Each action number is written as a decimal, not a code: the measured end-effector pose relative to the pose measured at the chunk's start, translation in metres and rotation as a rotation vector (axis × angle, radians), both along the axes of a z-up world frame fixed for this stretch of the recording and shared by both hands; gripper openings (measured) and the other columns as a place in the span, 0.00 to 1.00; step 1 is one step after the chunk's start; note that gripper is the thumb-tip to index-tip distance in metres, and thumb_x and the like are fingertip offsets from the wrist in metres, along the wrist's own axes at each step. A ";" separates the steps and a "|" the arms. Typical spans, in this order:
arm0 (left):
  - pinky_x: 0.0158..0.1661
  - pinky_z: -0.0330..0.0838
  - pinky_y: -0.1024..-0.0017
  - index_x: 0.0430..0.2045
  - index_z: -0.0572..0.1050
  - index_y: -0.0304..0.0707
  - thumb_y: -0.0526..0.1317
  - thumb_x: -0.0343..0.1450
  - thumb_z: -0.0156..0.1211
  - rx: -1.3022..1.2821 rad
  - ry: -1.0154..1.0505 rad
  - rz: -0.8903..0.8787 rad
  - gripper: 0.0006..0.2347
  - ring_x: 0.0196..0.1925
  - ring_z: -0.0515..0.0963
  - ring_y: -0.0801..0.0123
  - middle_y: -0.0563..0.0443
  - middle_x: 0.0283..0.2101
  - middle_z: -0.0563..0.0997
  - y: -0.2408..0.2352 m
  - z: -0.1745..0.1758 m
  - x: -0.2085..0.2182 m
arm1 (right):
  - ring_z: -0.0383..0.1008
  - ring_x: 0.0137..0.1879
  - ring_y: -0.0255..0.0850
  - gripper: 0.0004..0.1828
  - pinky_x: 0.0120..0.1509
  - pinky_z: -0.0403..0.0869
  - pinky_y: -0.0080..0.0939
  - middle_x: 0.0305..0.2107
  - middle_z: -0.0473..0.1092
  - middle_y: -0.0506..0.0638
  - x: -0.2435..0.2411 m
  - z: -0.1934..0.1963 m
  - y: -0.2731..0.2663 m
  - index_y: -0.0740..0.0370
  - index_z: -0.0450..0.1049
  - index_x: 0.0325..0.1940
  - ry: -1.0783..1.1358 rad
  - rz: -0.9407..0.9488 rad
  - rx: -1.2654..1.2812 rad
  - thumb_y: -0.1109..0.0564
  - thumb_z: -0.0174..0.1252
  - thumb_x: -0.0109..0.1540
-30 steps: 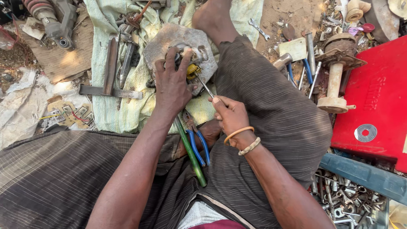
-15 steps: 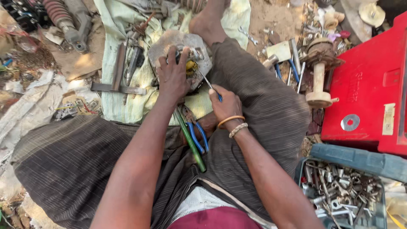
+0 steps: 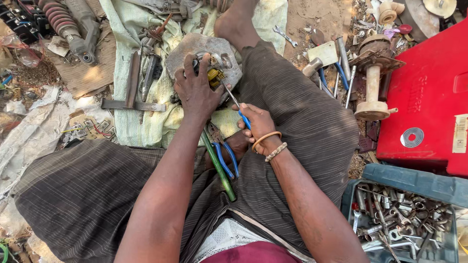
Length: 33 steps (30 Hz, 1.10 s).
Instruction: The person sits on the ground and disassembles a carburetor using a screwdriver and pliers. They remove screws, extract internal components, and place them into a white bag. The person then uses a hammer and chisel to work on the carburetor body.
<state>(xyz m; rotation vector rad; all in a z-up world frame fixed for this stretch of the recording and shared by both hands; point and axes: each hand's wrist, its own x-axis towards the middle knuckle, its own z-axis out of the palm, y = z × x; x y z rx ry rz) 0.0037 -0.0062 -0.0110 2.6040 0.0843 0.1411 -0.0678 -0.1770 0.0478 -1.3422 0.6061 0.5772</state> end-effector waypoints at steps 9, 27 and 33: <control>0.56 0.59 0.37 0.67 0.59 0.63 0.58 0.60 0.78 -0.007 -0.004 -0.006 0.41 0.67 0.55 0.38 0.45 0.70 0.52 0.001 -0.004 -0.002 | 0.57 0.15 0.25 0.17 0.13 0.57 0.25 0.18 0.67 0.44 0.006 0.006 -0.006 0.62 0.76 0.53 0.053 0.009 0.096 0.48 0.51 0.69; 0.54 0.59 0.35 0.66 0.59 0.64 0.60 0.59 0.79 -0.005 -0.016 -0.018 0.41 0.66 0.55 0.39 0.44 0.68 0.52 0.003 -0.007 -0.002 | 0.56 0.13 0.23 0.18 0.12 0.56 0.23 0.17 0.66 0.45 0.009 0.005 -0.010 0.66 0.76 0.54 0.033 0.022 0.130 0.50 0.51 0.69; 0.55 0.60 0.36 0.66 0.60 0.63 0.59 0.60 0.79 -0.002 -0.049 -0.023 0.41 0.65 0.56 0.40 0.45 0.67 0.53 0.004 -0.008 -0.002 | 0.56 0.15 0.22 0.17 0.13 0.56 0.22 0.18 0.66 0.43 0.013 0.010 -0.012 0.67 0.76 0.54 0.011 0.047 0.110 0.51 0.52 0.70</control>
